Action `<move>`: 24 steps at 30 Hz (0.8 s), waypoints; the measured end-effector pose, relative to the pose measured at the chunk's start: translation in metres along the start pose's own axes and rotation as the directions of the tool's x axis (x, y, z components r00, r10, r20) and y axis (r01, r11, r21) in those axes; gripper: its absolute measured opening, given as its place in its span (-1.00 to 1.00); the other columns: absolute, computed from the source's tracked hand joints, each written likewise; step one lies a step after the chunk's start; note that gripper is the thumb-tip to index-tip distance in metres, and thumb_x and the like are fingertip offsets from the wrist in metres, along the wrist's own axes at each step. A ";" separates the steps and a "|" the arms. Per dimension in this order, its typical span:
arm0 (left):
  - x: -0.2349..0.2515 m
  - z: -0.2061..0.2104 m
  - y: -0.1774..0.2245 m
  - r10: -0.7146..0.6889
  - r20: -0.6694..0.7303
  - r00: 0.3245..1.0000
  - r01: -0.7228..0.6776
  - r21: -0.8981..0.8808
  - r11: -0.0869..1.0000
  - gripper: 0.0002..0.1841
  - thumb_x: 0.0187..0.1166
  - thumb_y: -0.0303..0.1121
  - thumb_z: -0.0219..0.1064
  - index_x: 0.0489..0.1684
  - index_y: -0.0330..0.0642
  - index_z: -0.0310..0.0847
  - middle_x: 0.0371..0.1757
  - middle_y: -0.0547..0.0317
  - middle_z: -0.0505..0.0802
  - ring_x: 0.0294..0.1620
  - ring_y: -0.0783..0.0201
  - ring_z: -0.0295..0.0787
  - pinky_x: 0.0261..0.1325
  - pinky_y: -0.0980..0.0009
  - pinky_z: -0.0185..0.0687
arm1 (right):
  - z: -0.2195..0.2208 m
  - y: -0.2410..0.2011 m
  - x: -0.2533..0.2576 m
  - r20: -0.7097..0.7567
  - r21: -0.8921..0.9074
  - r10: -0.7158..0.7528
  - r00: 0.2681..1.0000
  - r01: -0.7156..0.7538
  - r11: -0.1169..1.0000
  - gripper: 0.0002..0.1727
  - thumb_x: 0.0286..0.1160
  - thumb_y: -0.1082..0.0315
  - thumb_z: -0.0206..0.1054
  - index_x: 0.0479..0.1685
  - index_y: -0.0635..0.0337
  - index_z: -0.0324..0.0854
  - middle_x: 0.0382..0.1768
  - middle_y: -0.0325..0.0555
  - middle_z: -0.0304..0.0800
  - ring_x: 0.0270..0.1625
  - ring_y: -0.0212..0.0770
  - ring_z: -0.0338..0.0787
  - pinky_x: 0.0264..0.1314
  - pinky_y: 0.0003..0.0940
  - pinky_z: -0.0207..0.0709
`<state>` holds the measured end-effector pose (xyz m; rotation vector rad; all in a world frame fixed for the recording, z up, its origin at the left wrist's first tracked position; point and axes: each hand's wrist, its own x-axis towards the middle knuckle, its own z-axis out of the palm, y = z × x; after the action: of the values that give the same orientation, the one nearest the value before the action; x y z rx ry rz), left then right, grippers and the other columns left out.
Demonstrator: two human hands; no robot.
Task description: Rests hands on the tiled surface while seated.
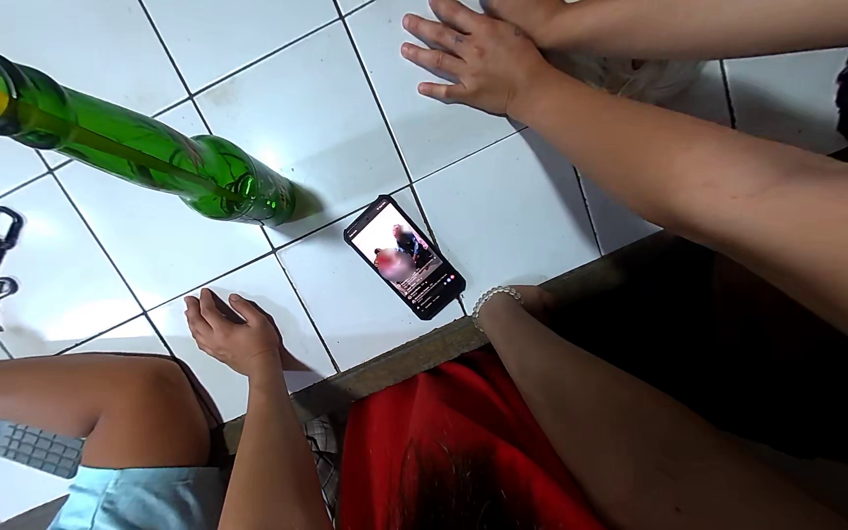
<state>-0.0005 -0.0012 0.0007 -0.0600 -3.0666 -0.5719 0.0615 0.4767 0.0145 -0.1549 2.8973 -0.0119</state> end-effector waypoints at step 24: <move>0.001 0.003 -0.002 -0.007 -0.008 1.000 0.007 0.002 1.000 -0.45 0.77 -0.15 0.05 0.66 -0.26 0.42 0.76 -0.21 0.40 0.82 -0.16 0.20 0.82 0.00 -0.03 | 0.001 0.001 0.000 -0.002 0.034 0.003 1.000 -0.003 0.999 -0.33 0.74 0.53 -0.11 0.89 0.07 0.01 0.94 -0.10 -0.33 0.94 0.04 -0.22 0.89 -0.06 -0.07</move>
<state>-0.0012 -0.0023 -0.0026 -0.0469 -3.0609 -0.5674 0.0613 0.4776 0.0134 -0.1439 2.8974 -0.0613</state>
